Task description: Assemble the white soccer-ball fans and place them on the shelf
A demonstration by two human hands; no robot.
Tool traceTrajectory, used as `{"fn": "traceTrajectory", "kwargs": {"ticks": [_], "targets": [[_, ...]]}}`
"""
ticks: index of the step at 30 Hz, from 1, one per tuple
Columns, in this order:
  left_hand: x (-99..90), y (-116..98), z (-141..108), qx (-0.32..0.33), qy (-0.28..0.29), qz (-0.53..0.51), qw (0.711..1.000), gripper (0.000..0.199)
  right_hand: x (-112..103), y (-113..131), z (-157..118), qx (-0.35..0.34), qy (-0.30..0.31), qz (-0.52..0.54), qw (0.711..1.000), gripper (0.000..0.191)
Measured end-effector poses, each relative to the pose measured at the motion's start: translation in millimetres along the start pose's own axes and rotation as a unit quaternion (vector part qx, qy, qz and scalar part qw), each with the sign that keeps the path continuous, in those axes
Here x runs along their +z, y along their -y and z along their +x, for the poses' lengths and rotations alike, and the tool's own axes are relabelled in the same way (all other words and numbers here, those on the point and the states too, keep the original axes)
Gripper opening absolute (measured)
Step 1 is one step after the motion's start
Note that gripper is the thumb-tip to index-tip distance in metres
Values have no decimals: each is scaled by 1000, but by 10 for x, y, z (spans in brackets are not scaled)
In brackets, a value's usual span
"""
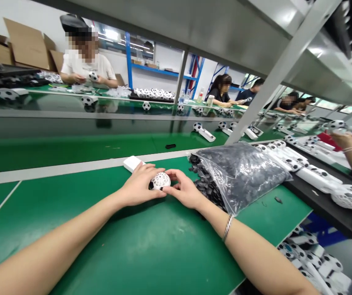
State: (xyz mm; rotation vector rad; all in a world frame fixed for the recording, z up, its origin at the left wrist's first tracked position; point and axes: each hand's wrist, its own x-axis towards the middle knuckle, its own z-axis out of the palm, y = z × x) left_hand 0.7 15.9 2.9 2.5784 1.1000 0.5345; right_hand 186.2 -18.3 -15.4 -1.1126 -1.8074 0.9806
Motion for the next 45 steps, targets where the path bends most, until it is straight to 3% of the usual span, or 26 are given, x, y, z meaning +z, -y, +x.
{"fn": "traceTrajectory", "kwargs": {"ticks": [6,18,25,27,31,35,39,42,45], "targets": [[-11,50,-3,11,6,-5,1000,69,-19,33,-23,1,25,-19,1000,39],[-126,89,-4,30,58,-21,998,61,19,92,-31,-33,6,-90,995,38],[-118,78,-21,44,44,-45,997,56,-14,104,29,-43,13,-152,987,36],[-104,80,-33,38,39,-46,997,57,-164,92,61,-2,8,-274,962,31],[-85,100,-33,24,30,-44,998,64,-571,19,60,172,-102,-503,841,34],[-78,108,-14,16,21,-33,999,65,-689,-42,4,218,-121,-546,800,28],[-31,26,-38,-8,25,2,1000,66,-502,0,-30,183,-69,-558,806,26],[55,-78,-74,-58,-25,42,997,77,-407,49,-42,140,-29,-549,824,22],[117,-131,-91,-76,-47,26,996,73,-397,81,-41,96,-3,-524,847,19]]}}
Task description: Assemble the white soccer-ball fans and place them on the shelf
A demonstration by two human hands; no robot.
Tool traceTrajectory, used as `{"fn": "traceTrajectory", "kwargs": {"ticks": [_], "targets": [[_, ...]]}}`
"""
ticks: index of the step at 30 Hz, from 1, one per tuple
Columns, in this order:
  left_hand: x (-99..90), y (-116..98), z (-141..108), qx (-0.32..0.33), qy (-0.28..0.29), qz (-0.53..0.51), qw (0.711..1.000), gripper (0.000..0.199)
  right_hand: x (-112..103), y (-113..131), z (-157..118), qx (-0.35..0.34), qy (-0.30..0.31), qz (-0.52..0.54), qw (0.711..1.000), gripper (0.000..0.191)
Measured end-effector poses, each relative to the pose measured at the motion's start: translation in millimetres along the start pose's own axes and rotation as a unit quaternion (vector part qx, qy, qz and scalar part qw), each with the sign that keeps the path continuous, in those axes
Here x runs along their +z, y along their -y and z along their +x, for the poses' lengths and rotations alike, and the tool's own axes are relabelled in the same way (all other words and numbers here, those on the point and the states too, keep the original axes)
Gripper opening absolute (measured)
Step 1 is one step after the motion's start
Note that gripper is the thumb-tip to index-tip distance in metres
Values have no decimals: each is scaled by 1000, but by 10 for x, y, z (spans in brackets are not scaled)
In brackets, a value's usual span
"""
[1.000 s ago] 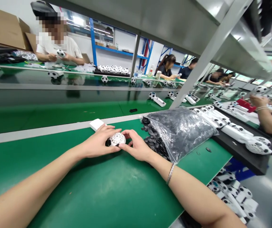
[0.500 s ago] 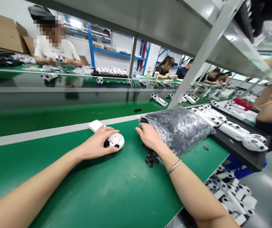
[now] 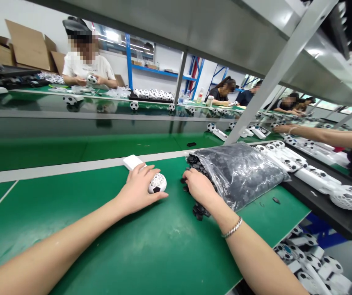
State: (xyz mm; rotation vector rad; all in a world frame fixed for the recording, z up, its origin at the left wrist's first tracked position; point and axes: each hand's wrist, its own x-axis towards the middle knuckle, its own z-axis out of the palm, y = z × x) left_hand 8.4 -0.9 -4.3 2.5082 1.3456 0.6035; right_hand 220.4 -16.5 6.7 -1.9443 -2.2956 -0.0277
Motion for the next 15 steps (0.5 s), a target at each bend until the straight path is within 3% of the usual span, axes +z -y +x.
{"fn": "traceTrajectory", "kwargs": {"ticks": [4,9,12,15], "targets": [[-26,40,17,53,52,-78,994,60,-17,33,-1,-67,-3,84,994,19],[-106,109,54,116,102,-138,978,60,-3,129,-32,-129,15,261,956,16],[-125,109,62,115,106,-158,975,58,5,170,-45,-131,26,318,939,23],[-122,92,63,116,105,-169,973,54,23,195,-52,-95,28,374,922,16]]}}
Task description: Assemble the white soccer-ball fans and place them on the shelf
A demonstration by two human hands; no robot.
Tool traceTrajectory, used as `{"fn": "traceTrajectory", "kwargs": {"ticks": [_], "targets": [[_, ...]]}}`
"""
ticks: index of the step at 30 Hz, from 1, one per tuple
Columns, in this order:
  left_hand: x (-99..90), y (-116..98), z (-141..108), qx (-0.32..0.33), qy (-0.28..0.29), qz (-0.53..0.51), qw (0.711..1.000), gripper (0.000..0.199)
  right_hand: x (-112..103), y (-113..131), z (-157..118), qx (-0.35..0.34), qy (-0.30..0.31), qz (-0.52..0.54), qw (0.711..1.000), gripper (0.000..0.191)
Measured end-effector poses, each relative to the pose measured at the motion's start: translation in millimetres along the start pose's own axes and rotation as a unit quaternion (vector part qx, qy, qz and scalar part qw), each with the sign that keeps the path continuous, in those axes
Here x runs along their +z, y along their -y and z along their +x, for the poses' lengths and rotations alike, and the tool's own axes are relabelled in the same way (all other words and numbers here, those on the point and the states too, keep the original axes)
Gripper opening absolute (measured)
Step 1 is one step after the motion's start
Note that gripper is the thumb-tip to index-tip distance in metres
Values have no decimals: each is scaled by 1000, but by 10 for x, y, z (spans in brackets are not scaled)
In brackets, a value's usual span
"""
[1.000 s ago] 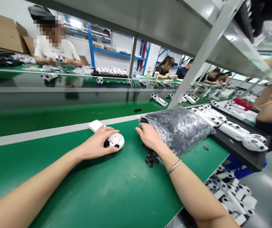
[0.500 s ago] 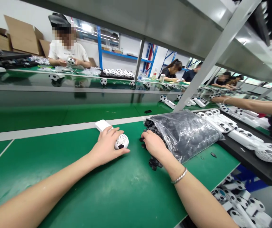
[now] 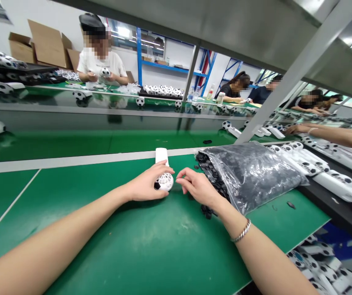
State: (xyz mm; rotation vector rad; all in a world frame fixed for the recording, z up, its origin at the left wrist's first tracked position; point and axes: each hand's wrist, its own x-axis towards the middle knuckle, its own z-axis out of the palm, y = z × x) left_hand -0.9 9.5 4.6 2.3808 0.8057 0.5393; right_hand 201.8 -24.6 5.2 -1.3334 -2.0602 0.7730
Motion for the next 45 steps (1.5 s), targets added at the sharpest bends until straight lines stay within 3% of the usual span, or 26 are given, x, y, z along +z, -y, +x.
{"fn": "traceTrajectory", "kwargs": {"ticks": [7,12,18,23,26,31,36,38,41,45], "targets": [[16,-17,-5,15,12,-10,1000,54,19,-56,11,19,-35,67,997,15],[12,-11,-15,4,14,-16,1000,57,-32,9,8,-32,-74,38,996,12],[-4,-15,-5,-4,23,-28,999,55,-35,90,-27,-19,-3,113,993,12],[-13,-23,5,-15,23,-39,999,57,11,92,-31,-121,-8,37,992,13],[-3,-29,10,-17,17,-41,999,57,60,94,-23,-142,-15,31,989,14],[32,-66,18,-25,-4,-44,999,42,142,57,16,-72,-45,144,986,14],[54,-91,57,-64,-20,-43,997,46,232,-18,81,26,-39,228,973,25],[60,-92,69,-70,-26,-38,996,46,242,-54,118,34,-43,201,978,27],[68,-90,68,-66,-28,-30,997,45,160,-164,188,30,-83,11,996,21],[66,-60,55,-53,-21,-27,998,45,-70,-398,238,54,-152,-189,969,25]]}}
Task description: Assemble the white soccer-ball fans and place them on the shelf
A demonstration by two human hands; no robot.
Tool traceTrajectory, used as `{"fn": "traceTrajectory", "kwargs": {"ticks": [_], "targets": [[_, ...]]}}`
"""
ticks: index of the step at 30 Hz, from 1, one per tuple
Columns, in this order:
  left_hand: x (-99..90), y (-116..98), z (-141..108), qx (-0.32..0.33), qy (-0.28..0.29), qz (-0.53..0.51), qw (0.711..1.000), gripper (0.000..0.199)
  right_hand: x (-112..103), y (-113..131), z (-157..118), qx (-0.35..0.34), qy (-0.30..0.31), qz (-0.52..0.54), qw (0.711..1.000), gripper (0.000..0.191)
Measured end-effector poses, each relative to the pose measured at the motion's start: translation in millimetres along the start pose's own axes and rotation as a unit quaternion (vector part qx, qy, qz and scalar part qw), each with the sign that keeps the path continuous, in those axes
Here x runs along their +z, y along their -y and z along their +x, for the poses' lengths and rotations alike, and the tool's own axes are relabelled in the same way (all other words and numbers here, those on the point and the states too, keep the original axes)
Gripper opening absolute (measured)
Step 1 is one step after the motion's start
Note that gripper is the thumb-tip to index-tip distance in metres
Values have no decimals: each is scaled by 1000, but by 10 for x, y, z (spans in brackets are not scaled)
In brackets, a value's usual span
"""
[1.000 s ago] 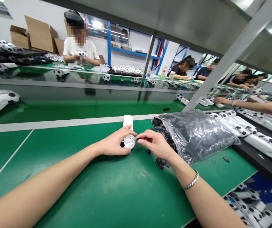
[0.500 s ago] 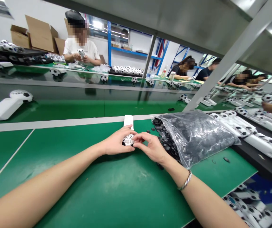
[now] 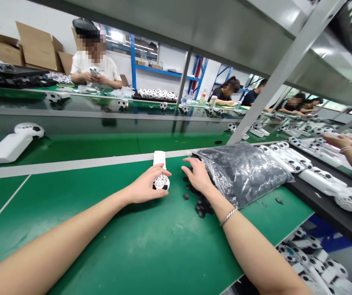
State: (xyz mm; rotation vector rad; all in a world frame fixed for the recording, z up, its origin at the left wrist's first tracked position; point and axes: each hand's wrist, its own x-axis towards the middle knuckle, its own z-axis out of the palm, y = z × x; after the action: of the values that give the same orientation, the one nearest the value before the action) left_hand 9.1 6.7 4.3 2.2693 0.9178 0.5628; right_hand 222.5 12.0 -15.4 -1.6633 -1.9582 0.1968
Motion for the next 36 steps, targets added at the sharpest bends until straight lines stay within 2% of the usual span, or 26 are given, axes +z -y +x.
{"fn": "traceTrajectory", "kwargs": {"ticks": [3,7,10,12,14,17,20,22,28,32,36], "targets": [[7,27,-2,16,-12,-10,1000,47,-46,-125,12,10,15,-60,998,26],[59,34,-10,41,-42,-13,998,44,-74,-132,-17,-11,53,-100,993,23],[86,26,-18,-38,-106,9,994,65,-104,-138,-12,-6,83,-158,984,26],[67,17,-26,-94,-121,10,988,75,-122,-149,-7,0,105,-212,972,30],[14,9,-36,-103,-94,2,990,72,-134,-157,-15,-1,111,-244,964,33],[-92,2,-51,-64,-37,7,997,64,-135,-180,-45,-5,101,-270,958,37],[-148,-6,-54,-26,15,19,999,65,-117,-233,-71,2,90,-292,952,41],[-131,-14,-47,-28,14,16,999,63,-105,-271,-80,3,84,-292,953,41],[-9,-24,-25,-70,-55,15,996,44,-132,-272,-79,-10,76,-242,967,32],[-42,16,-23,-64,-43,20,997,40,-165,-238,-67,-25,126,-191,973,18],[-82,58,-16,-46,-34,4,998,42,-217,-190,-85,-31,137,-157,978,17]]}}
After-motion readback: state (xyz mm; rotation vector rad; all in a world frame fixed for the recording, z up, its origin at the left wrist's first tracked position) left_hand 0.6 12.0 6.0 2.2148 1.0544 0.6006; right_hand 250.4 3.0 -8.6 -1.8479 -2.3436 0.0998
